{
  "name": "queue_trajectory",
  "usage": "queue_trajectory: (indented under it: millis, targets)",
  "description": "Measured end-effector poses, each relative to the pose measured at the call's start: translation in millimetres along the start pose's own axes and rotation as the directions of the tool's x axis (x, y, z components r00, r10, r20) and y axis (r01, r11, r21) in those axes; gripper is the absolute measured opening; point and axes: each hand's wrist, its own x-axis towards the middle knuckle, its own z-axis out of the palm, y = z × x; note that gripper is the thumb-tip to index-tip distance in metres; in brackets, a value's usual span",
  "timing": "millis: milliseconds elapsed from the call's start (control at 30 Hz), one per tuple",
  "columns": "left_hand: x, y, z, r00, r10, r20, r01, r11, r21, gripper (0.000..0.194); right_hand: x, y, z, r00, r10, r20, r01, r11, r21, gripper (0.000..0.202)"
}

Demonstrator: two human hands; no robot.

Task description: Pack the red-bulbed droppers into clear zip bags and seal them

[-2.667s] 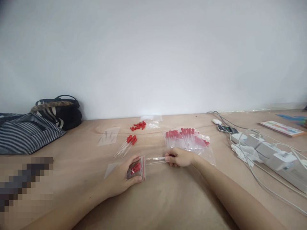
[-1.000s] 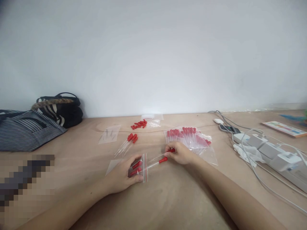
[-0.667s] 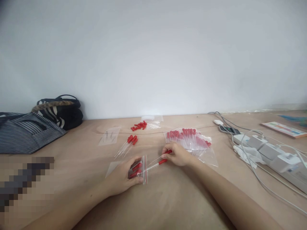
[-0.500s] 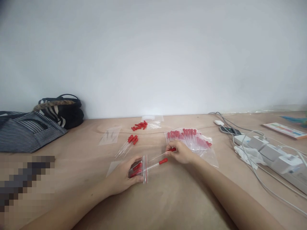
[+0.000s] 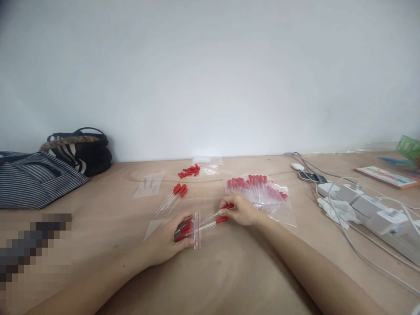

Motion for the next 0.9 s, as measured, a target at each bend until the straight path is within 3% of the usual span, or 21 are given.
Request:
queue_trajectory:
  millis: [233,400,500,667,800,900]
  targets:
    - [0,3,0.2,1.000,0.013,-0.010,-0.013,0.999,0.038,0.052,12,-12,28,0.998,-0.046,0.043,0.044,0.997,0.060,0.015]
    - [0,5,-0.4,1.000,0.012,0.001,-0.012,0.998,0.062,0.053,14,-14,28,0.999,-0.032,0.005,0.032,0.998,0.053,0.015]
    - [0,4,0.2,1.000,0.017,0.003,-0.017,0.997,0.074,0.053,13,-13,27,0.999,0.001,0.051,-0.009,0.987,0.162,0.012]
    - [0,4,0.2,0.999,0.034,-0.002,-0.034,0.997,0.074,0.050,16,-19,37,0.986,0.030,0.163,-0.088,0.926,0.367,0.024]
    - [-1,6,-0.7,0.999,0.036,0.011,-0.037,0.997,0.068,0.046,14,-21,35,0.989,-0.056,0.137,0.015,0.960,0.279,0.025]
    - [-1,7,-0.8,1.000,0.009,0.008,-0.010,0.997,0.077,0.051,9,-11,21,0.995,0.020,0.100,-0.034,0.990,0.135,0.042]
